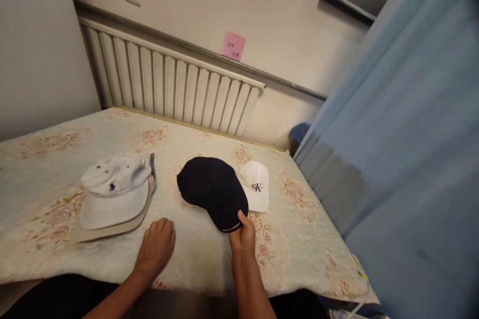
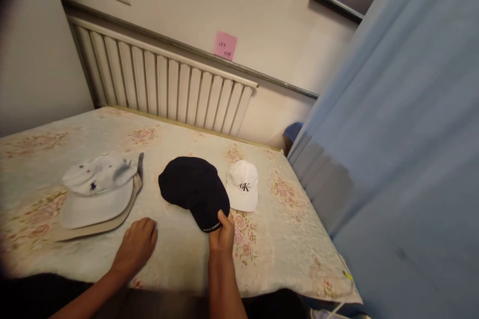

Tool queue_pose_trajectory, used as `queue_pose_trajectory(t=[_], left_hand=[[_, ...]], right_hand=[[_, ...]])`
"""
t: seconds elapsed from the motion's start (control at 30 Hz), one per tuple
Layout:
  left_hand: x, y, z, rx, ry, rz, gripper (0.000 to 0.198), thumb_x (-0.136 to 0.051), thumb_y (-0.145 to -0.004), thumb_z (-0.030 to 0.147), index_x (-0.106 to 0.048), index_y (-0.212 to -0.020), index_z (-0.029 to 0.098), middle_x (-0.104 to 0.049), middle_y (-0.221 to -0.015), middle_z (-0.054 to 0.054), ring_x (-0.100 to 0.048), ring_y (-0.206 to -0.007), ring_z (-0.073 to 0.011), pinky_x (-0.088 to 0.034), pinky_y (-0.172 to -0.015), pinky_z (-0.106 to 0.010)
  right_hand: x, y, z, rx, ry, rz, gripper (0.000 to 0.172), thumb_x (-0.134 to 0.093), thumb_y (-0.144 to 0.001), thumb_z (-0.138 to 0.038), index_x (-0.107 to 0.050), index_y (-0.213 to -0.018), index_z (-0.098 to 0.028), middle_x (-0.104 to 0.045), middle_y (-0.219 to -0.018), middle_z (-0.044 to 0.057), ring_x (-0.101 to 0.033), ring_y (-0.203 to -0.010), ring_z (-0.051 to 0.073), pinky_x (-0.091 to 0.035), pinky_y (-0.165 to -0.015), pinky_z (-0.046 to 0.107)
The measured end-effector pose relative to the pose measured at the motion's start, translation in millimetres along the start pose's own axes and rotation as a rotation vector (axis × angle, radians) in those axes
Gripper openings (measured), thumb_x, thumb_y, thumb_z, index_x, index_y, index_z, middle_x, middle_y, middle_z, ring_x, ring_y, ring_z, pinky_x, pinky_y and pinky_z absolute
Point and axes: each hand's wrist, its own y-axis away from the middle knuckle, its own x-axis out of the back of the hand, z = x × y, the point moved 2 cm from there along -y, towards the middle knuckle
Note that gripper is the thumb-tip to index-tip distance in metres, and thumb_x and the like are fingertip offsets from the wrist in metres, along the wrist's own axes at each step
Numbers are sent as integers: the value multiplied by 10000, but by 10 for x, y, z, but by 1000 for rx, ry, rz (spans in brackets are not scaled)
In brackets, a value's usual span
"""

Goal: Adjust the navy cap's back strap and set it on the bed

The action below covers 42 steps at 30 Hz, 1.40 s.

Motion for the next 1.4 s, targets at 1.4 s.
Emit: queue_pose_trajectory(t=[1.4], left_hand=[[-239,-16,-118,-47,-53,-1,233,-406,-862,219,-594,-980,149,-574,-1026,-120,-487,-954,-264,-368,-854,-413]], right_hand=[[253,-1665,922,-147,-288,359,365,-505,-818,-206,-619,-1153,-118,-698,-1105,132,-615,-1100,229,-433,-999,486]])
